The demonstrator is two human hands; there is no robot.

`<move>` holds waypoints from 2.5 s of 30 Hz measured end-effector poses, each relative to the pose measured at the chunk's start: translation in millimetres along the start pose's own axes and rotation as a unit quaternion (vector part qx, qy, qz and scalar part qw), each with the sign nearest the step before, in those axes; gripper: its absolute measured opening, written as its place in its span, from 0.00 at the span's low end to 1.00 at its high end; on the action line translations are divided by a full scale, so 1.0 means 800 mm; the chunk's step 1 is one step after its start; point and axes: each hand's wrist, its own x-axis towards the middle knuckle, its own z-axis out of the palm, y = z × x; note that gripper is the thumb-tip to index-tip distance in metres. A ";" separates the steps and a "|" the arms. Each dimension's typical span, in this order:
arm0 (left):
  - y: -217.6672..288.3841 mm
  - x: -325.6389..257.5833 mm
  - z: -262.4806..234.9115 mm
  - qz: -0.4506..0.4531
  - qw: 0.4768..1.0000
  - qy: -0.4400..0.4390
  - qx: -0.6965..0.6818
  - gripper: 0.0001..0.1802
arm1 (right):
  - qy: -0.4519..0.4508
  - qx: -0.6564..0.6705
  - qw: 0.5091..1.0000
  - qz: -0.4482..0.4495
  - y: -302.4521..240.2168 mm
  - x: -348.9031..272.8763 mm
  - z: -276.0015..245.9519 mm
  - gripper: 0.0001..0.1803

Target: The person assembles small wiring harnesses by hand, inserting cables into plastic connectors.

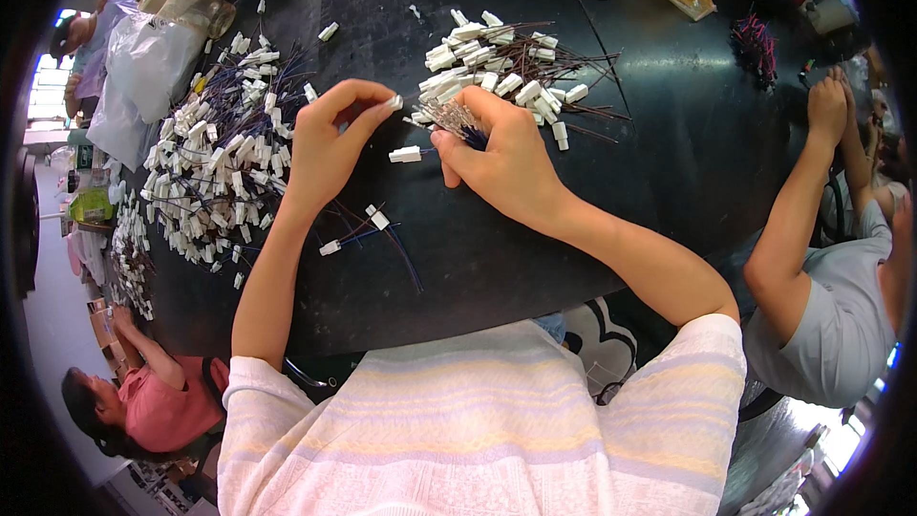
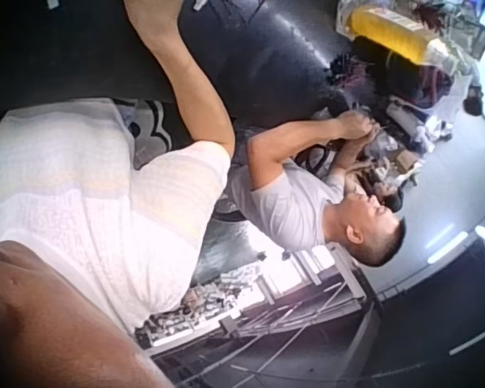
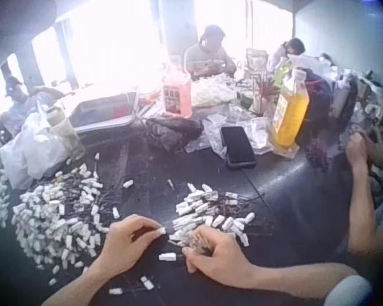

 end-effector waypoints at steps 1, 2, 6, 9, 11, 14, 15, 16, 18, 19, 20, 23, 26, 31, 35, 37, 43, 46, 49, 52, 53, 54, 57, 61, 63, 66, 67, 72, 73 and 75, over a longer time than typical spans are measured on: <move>0.004 -0.009 -0.002 -0.060 0.994 -0.003 -0.089 0.06 | -0.006 -0.020 1.000 -0.010 -0.001 0.001 0.000 0.04; 0.007 -0.016 -0.003 -0.077 0.985 -0.018 -0.157 0.07 | -0.009 -0.005 1.000 0.008 -0.003 0.000 0.001 0.04; 0.020 -0.028 -0.008 -0.091 0.971 -0.020 -0.220 0.07 | -0.007 -0.018 1.000 0.001 -0.003 -0.001 0.002 0.04; 0.024 -0.030 -0.011 -0.115 0.963 -0.036 -0.241 0.08 | 0.011 -0.038 0.999 -0.009 0.001 -0.001 0.003 0.04; 0.023 -0.030 -0.011 -0.128 0.961 -0.044 -0.243 0.08 | 0.009 -0.070 0.997 -0.017 0.002 -0.001 0.003 0.04; 0.019 -0.034 -0.008 -0.102 0.963 -0.051 -0.245 0.07 | 0.004 -0.055 0.998 -0.018 0.001 -0.002 0.005 0.04; 0.018 -0.035 -0.006 -0.102 0.963 -0.051 -0.245 0.07 | 0.005 -0.056 0.998 -0.017 0.002 -0.002 0.005 0.04; 0.017 -0.035 -0.004 -0.092 0.963 -0.059 -0.246 0.07 | 0.001 -0.055 0.997 -0.051 0.004 -0.001 0.006 0.03; 0.018 -0.035 -0.001 -0.082 0.963 -0.067 -0.247 0.07 | -0.002 -0.054 0.995 -0.084 0.007 -0.002 0.005 0.03; 0.019 -0.036 0.001 -0.082 0.961 -0.070 -0.255 0.07 | -0.010 -0.043 0.995 -0.086 0.008 -0.002 0.004 0.03; 0.019 -0.036 0.003 -0.081 0.958 -0.073 -0.264 0.07 | -0.018 -0.033 0.995 -0.088 0.009 -0.002 0.003 0.03; 0.019 -0.037 0.006 -0.057 0.970 -0.068 -0.224 0.06 | -0.034 -0.017 0.998 -0.056 0.010 -0.003 0.002 0.03; 0.014 -0.027 -0.002 -0.092 0.967 -0.092 -0.219 0.06 | -0.041 -0.001 0.999 -0.006 -0.003 -0.002 0.000 0.03; 0.007 0.008 0.010 0.135 0.990 -0.015 0.044 0.10 | -0.023 0.032 0.999 -0.005 -0.007 -0.001 -0.003 0.04; -0.001 0.005 0.013 0.080 0.996 -0.031 0.024 0.11 | -0.008 0.089 0.995 0.044 -0.007 -0.002 -0.005 0.03; 0.004 -0.005 0.004 0.030 0.999 -0.036 0.009 0.09 | 0.000 0.020 1.000 0.012 -0.002 -0.001 -0.004 0.03; 0.012 -0.025 -0.007 -0.088 0.978 -0.017 -0.189 0.08 | -0.012 -0.018 0.999 -0.026 -0.002 0.000 -0.002 0.03; 0.013 -0.028 -0.006 -0.092 0.974 -0.027 -0.207 0.08 | -0.009 -0.005 1.000 -0.010 -0.004 -0.001 -0.002 0.03; 0.014 -0.029 -0.007 -0.088 0.974 -0.038 -0.205 0.08 | -0.016 -0.048 0.999 -0.013 -0.003 -0.001 -0.002 0.03; 0.013 -0.030 -0.008 -0.085 0.976 -0.037 -0.197 0.08 | -0.012 -0.043 0.999 -0.008 -0.007 -0.001 0.000 0.04; 0.013 -0.031 -0.008 -0.085 0.976 -0.037 -0.197 0.08 | -0.012 -0.043 0.999 -0.008 -0.006 -0.001 0.000 0.04; 0.014 -0.032 -0.007 -0.083 0.976 -0.032 -0.201 0.07 | -0.015 -0.051 0.998 -0.017 -0.005 0.000 0.000 0.03; 0.010 -0.033 -0.006 -0.073 0.978 -0.026 -0.193 0.07 | -0.011 -0.044 0.998 -0.031 -0.001 0.000 0.000 0.03; 0.008 -0.034 -0.002 -0.038 0.987 -0.027 -0.153 0.07 | -0.004 -0.001 0.999 -0.048 0.002 0.001 -0.002 0.03; 0.010 -0.034 -0.001 -0.029 0.987 -0.026 -0.153 0.07 | -0.004 -0.015 0.998 -0.058 0.002 0.000 -0.002 0.03; 0.012 -0.033 0.002 -0.013 0.989 -0.027 -0.146 0.07 | -0.012 -0.026 0.998 -0.059 0.005 -0.002 0.001 0.03; 0.012 -0.033 0.003 -0.004 0.990 -0.030 -0.140 0.07 | -0.018 -0.022 0.998 -0.049 0.006 -0.002 0.002 0.03; 0.025 -0.026 -0.003 -0.028 0.990 -0.063 -0.125 0.08 | -0.022 -0.016 0.999 -0.041 0.009 -0.003 0.006 0.03; 0.025 -0.023 -0.005 -0.038 0.989 -0.088 -0.117 0.08 | -0.019 -0.015 0.999 -0.047 0.010 -0.003 0.005 0.03; 0.019 -0.007 -0.006 -0.060 0.973 -0.050 -0.218 0.08 | -0.014 -0.011 0.999 -0.048 0.003 -0.002 0.004 0.03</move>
